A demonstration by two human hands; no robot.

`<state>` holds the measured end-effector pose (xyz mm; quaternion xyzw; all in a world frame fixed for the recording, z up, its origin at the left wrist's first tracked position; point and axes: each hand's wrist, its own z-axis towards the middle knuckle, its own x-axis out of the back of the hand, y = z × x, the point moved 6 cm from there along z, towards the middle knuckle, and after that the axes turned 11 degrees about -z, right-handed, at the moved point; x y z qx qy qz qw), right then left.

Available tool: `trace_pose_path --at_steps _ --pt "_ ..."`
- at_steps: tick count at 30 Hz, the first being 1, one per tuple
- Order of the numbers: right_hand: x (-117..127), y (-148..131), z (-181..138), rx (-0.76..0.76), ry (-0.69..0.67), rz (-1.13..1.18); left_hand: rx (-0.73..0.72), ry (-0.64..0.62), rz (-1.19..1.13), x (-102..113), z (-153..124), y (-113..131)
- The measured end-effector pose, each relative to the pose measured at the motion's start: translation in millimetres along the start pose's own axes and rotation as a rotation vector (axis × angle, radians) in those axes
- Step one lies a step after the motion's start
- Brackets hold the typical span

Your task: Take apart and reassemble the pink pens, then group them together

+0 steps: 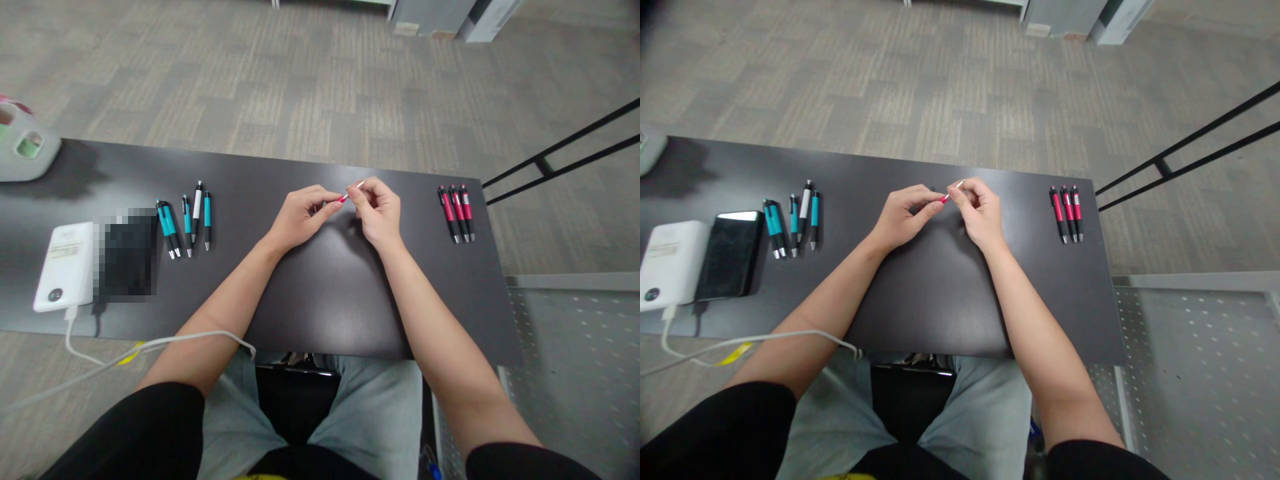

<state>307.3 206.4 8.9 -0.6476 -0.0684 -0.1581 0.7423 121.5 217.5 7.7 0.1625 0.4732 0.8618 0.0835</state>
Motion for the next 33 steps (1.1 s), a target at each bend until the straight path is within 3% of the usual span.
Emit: trace_pose_path --at_steps 8,14,20,33 --pt "-9 1 3 -0.037 -0.112 0.057 0.071 -0.021 -0.046 2 1 0" --pt "-10 9 2 -0.081 -0.044 0.129 0.293 -0.036 -0.328 -7 -2 -12" --pt "-14 15 4 -0.094 -0.05 0.178 0.427 -0.08 -0.521 -14 -5 -25" --pt "-13 28 11 -0.031 -0.07 0.25 0.483 -0.04 -0.558 -13 -5 -18"
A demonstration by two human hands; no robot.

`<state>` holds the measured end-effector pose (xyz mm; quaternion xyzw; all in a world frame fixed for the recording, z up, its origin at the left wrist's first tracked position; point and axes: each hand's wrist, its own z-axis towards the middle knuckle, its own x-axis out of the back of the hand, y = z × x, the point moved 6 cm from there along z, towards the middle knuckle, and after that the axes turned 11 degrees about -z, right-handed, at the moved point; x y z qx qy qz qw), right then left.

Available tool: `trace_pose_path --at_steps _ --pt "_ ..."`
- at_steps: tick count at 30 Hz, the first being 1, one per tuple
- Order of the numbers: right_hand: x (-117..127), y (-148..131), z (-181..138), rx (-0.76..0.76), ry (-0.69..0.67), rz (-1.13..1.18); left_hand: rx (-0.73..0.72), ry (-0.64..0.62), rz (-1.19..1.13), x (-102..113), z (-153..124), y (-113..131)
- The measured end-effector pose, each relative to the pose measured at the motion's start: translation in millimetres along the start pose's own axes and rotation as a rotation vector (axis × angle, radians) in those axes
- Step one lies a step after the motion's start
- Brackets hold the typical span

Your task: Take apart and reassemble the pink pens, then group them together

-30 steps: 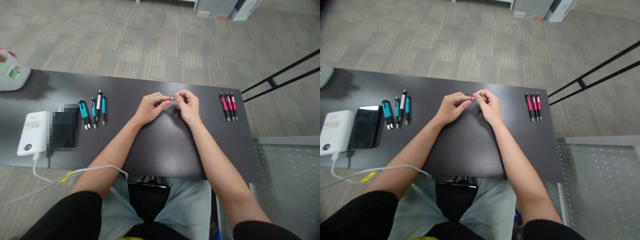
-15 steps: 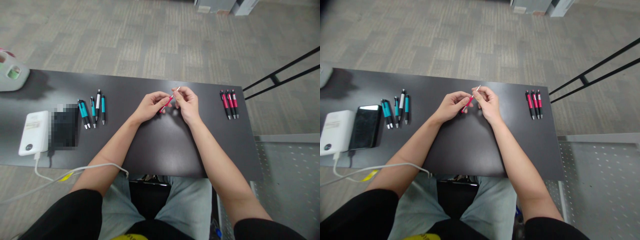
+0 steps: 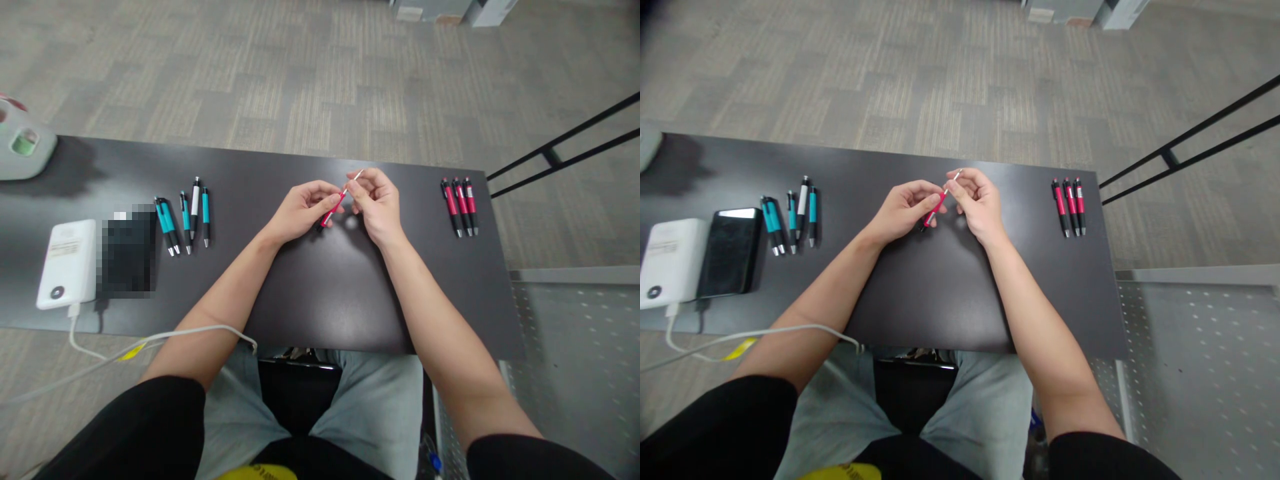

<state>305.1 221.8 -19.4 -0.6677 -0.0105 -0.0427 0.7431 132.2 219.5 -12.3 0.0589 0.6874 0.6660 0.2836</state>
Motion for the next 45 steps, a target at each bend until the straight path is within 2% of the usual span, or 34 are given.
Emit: trace_pose_path --at_steps 5,15,19,29,40,45 --pt "3.3 6.9 1.1 0.063 -0.001 0.019 -0.017 0.026 0.006 -1.2 0.3 1.8" --pt "-1.9 5.9 -1.4 -0.014 -0.025 0.1 -0.054 0.006 -0.014 0.6 1.2 1.2" --pt "-0.8 3.1 -2.6 -0.021 -0.027 0.083 -0.042 -0.011 -0.024 1.4 1.2 -1.1" --pt "-1.4 1.9 -2.9 -0.027 -0.036 0.058 -0.051 0.047 -0.019 -1.2 0.2 5.4" --pt "2.8 0.9 -1.9 0.052 -0.035 0.012 -0.049 0.027 -0.029 0.9 1.4 0.2" --pt "6.5 0.3 -6.8 0.023 0.009 -0.028 -0.088 0.073 -0.004 3.5 0.8 2.6"
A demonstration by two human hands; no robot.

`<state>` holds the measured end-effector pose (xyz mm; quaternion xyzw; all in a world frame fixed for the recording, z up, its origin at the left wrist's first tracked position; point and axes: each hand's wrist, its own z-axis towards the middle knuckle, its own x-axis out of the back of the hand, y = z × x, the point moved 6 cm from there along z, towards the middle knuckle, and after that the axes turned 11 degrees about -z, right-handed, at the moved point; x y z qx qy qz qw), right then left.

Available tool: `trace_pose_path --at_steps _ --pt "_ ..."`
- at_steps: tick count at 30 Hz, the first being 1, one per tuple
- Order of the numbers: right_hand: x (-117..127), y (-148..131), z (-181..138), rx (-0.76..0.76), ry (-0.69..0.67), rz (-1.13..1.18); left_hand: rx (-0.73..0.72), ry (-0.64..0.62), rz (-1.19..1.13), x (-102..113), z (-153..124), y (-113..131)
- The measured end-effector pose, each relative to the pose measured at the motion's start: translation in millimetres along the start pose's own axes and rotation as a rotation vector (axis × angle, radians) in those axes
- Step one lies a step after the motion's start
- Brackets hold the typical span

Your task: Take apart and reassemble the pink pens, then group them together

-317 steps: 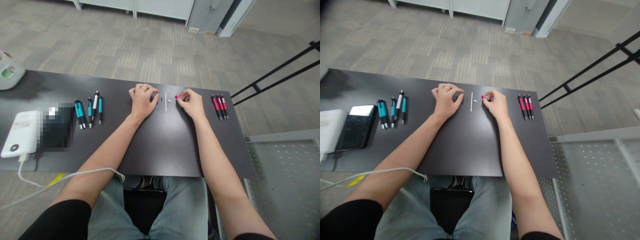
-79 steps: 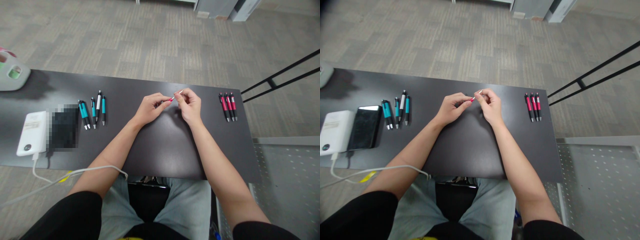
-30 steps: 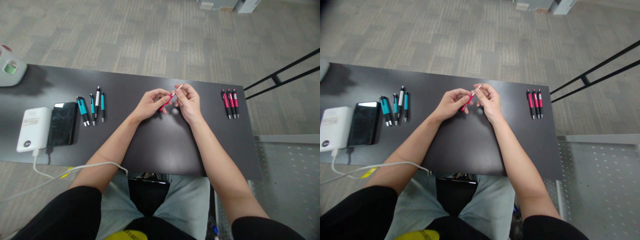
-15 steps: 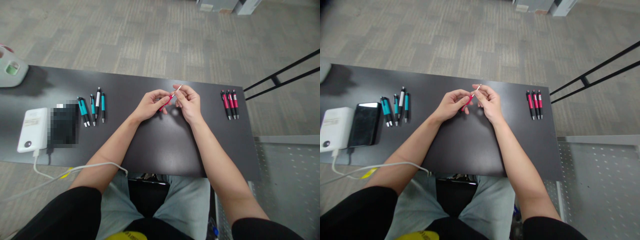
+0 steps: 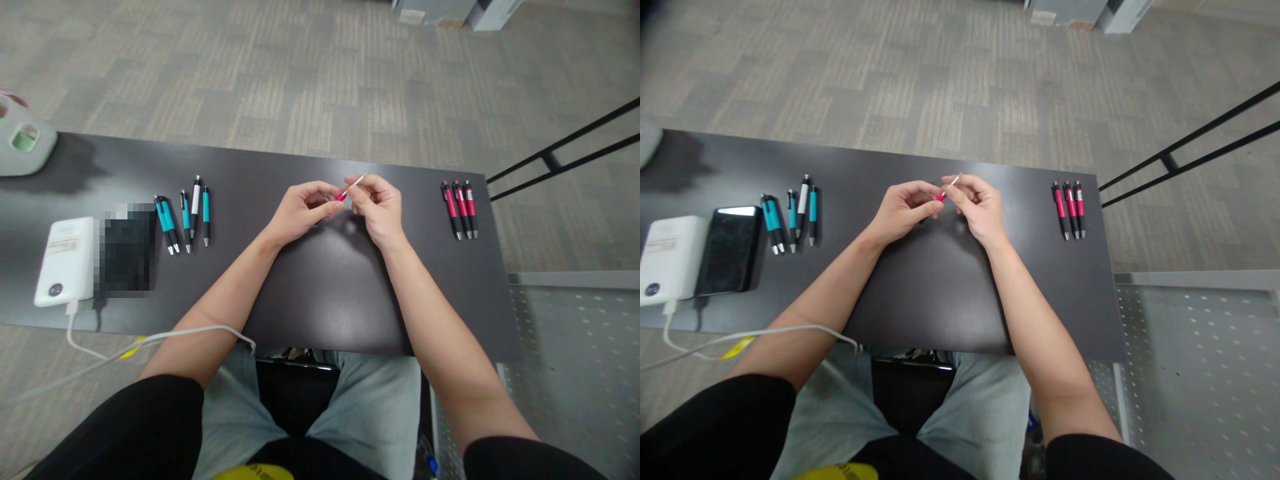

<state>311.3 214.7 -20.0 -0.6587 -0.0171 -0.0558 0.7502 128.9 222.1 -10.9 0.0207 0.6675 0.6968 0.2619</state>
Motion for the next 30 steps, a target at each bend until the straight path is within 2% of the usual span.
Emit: trace_pose_path --at_steps 4,9,14,19,24,30 --pt "1 -8 -3 0.008 0.02 0.015 -0.025 0.041 0.027 0 0 6" --pt "3 -15 1 0.025 0.009 -0.025 -0.035 0.037 0.037 0 -1 7" --pt "1 -15 3 0.033 -0.031 -0.02 -0.02 0.034 0.04 0 -1 3" --pt "-5 -14 1 -0.02 -0.058 -0.004 -0.012 0.014 -0.022 -4 0 0" --pt "-2 -11 3 0.004 -0.034 -0.012 -0.037 0.046 -0.013 -3 0 4" --pt "-6 -5 2 -0.049 -0.083 0.009 -0.064 0.103 0.014 4 2 5"
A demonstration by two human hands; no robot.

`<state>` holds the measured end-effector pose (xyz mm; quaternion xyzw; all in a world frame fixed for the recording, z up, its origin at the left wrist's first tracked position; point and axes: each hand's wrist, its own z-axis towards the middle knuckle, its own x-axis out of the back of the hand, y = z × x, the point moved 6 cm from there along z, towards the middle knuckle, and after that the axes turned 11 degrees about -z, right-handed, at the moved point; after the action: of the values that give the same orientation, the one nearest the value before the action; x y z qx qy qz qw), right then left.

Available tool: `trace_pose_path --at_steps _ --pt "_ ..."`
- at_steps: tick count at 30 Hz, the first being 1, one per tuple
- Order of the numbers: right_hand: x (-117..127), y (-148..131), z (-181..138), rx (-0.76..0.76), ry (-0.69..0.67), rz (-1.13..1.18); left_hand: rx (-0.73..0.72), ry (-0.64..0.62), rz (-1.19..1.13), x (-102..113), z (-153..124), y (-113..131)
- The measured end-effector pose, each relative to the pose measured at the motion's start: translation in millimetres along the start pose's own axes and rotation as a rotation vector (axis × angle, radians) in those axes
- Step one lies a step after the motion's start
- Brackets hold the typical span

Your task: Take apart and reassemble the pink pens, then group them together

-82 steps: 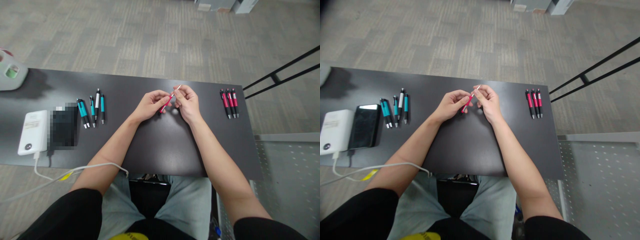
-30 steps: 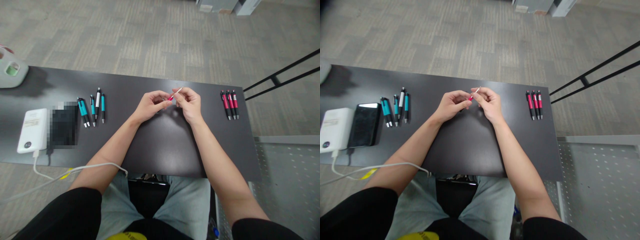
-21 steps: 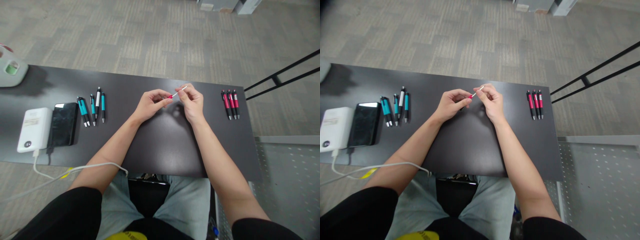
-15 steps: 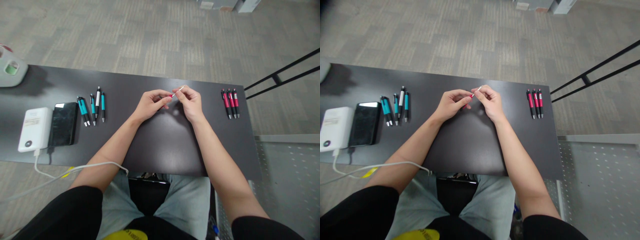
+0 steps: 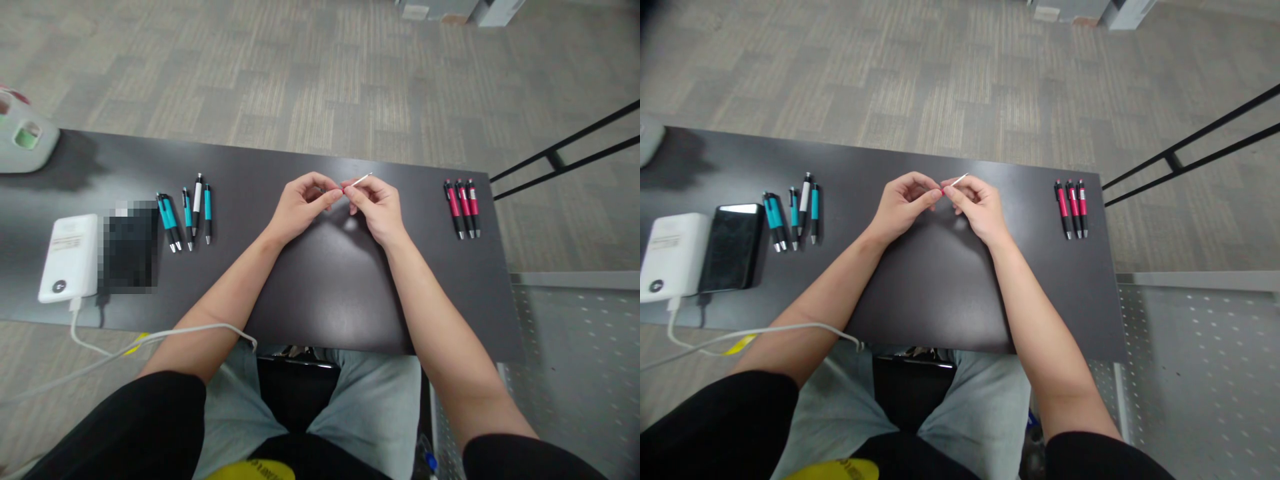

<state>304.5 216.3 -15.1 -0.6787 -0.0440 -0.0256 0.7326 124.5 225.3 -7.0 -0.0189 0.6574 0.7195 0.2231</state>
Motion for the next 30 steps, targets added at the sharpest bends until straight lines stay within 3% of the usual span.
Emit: trace_pose_path --at_steps 9,14,19,30 --pt "7 6 3 -0.055 0.116 0.17 -0.045 -0.029 -0.129 -7 -2 14" --pt "-1 -1 -2 -0.139 0.046 0.17 -0.093 0.042 -0.094 -8 -4 16" --pt "-5 -4 -6 -0.158 -0.024 0.177 -0.196 0.036 -0.135 -7 -3 16" --pt "-2 10 -4 -0.172 -0.139 0.219 -0.195 0.054 -0.149 -4 -4 17"
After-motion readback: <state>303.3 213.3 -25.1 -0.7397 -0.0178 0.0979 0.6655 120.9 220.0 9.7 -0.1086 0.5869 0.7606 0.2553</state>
